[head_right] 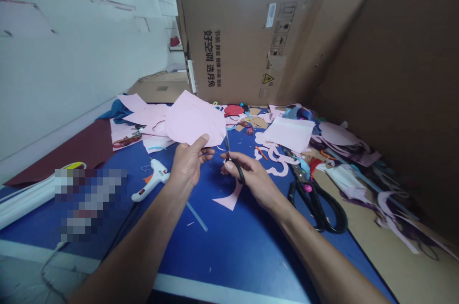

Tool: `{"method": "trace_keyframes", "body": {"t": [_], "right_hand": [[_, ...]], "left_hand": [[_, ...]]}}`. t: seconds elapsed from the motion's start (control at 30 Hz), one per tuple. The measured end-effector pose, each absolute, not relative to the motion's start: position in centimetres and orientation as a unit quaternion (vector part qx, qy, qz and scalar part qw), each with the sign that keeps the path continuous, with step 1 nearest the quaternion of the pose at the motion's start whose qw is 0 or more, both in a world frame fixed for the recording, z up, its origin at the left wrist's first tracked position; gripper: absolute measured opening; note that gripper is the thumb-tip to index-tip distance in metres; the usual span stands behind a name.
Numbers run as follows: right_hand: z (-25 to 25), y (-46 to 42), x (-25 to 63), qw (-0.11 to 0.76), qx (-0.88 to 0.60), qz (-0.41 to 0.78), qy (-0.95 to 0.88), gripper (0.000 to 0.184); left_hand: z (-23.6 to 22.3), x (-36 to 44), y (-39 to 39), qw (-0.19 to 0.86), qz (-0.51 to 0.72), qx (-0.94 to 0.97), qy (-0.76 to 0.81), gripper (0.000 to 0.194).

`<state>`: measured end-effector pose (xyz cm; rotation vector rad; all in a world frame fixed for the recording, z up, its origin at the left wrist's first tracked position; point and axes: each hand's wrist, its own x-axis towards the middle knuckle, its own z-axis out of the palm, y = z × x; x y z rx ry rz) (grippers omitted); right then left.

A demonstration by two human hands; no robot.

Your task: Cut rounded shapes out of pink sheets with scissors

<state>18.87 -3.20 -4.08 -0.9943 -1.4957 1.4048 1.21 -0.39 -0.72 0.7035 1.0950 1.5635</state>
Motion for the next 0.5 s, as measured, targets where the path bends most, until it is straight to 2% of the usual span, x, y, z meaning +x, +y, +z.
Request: {"method": "trace_keyframes", "body": {"t": [0.27, 0.5], "right_hand": [[-4.11, -3.03, 18.99, 0.439, -0.389, 0.563, -0.582, 0.047], [-4.5, -2.76, 19.28, 0.452, -0.409, 0.56, -0.561, 0.05]], "left_hand": [[-0.85, 1.28, -0.13, 0.517, 0.655, 0.299, 0.464, 0.03], [-0.84, 1.38, -0.37, 0.514, 0.648, 0.307, 0.471, 0.027]]}}
